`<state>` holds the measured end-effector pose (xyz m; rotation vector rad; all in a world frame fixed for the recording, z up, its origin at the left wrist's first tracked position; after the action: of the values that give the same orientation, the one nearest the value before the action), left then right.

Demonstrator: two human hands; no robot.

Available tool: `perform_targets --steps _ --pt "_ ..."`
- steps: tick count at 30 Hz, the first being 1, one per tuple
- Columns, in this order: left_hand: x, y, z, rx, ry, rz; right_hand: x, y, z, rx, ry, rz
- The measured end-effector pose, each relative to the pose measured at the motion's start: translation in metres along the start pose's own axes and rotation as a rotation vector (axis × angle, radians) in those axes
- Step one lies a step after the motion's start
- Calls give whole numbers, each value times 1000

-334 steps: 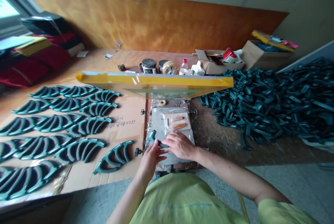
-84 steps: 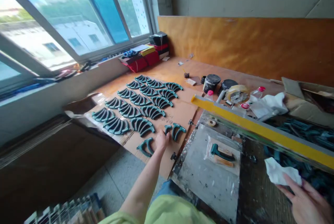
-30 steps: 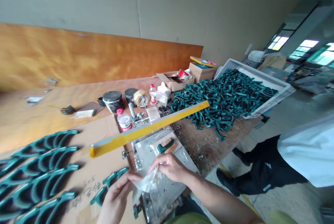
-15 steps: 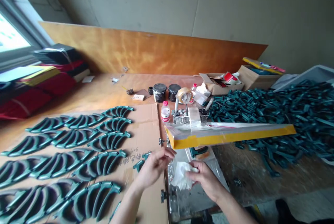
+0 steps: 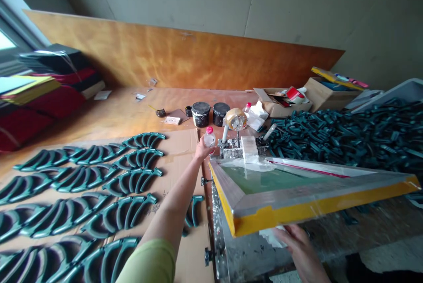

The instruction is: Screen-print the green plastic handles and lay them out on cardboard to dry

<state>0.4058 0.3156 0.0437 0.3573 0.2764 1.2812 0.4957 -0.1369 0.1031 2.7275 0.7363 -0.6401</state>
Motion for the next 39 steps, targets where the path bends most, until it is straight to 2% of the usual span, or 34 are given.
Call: perform_targets --steps 3,6,9,12,14,17,19,21,23,24,26,29,31,33,35,39 --pt "4 -6 -3 6 36 50 -3 12 11 -54 -48 -4" --pt "-2 5 -1 -26 47 120 -7 23 13 -83 -29 40" --pt "-14 38 10 -94 34 223 -11 33 9 -68 7 110" --pt "-38 87 32 -177 -25 313 -9 32 3 -3 20 82" --pt "-66 127 44 -219 -57 392 -6 28 2 69 -6 48" --pt "-126 183 57 -258 -97 490 -1 17 -4 169 -24 -44" --pt "-172 207 63 -226 -110 462 0 6 -11 188 -3 -139" --pt "-218 220 65 -132 -68 408 0 -1 -18 168 19 -209" --pt "-261 218 70 20 -33 337 2 -5 -23 131 63 -246" --pt "-279 211 77 118 -46 283 4 -6 -27 106 105 -257" --pt "-310 183 96 345 -153 157 9 -8 -33 44 218 -278" --pt "-341 127 127 695 -365 -6 15 -12 -37 -34 343 -313" --pt "-352 95 141 885 -442 -86 17 -13 -36 -55 363 -344" --pt "-357 73 149 1015 -480 -146 17 -12 -37 -75 365 -364" --pt "-359 61 158 1097 -516 -173 15 -10 -37 -101 362 -382" --pt "-358 52 170 1188 -563 -227 9 -5 -39 -78 370 -430"
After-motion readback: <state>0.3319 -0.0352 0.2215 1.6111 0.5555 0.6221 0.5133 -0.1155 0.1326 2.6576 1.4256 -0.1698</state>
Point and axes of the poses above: each hand's wrist, its own x-axis towards the middle knuckle, its own y-axis out of the back of the hand, z = x × y, the point moved 9 cm from there along x, towards the middle knuckle, and after that the axes turned 9 degrees about z, right-handed, at the moved point
